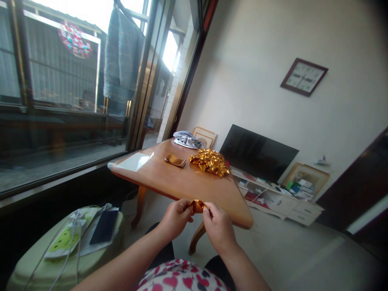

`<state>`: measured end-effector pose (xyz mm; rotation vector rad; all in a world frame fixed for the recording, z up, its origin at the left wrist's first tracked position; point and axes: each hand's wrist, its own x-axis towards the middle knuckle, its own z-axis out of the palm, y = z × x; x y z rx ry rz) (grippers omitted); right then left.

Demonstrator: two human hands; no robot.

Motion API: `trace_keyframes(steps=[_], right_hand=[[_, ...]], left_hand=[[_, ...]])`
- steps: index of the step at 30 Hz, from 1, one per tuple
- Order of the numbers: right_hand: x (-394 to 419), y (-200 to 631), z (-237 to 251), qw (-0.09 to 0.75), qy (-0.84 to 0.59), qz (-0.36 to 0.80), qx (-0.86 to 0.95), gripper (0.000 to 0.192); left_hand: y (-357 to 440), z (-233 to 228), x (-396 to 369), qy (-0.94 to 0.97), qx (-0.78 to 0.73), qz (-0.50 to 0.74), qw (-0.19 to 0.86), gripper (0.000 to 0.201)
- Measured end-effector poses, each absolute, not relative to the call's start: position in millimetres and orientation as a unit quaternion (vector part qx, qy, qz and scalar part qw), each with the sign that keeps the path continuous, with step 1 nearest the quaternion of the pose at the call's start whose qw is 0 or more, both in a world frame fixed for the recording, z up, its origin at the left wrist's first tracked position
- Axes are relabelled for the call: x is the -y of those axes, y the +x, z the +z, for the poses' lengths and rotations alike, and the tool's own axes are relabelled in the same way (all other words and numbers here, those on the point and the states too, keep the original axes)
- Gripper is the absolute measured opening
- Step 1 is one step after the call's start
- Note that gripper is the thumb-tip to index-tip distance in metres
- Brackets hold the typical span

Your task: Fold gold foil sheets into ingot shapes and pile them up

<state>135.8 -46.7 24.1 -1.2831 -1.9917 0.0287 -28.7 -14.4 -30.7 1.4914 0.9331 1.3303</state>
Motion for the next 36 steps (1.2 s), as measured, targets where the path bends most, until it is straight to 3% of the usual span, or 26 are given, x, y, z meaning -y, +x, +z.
trace_keyframes(steps=[14,18,30,36], right_hand=[[45,137,18,0.370,-0.507,0.027,0.778,0.029],[41,138,11,0.369,-0.507,0.026,0.778,0.027],[41,139,11,0.389,-0.531,0.078,0.749,0.035],[32,142,5,0.407,-0.473,0.126,0.771,0.041]], left_hand=[[-32,-32,16,0.651,-0.409,0.522,0.369,0.023],[-32,-31,16,0.653,-0.403,0.536,0.352,0.033],[-32,-32,17,0.654,-0.379,0.539,0.372,0.041],[-33,-32,14,0.667,-0.356,0.526,0.389,0.046]])
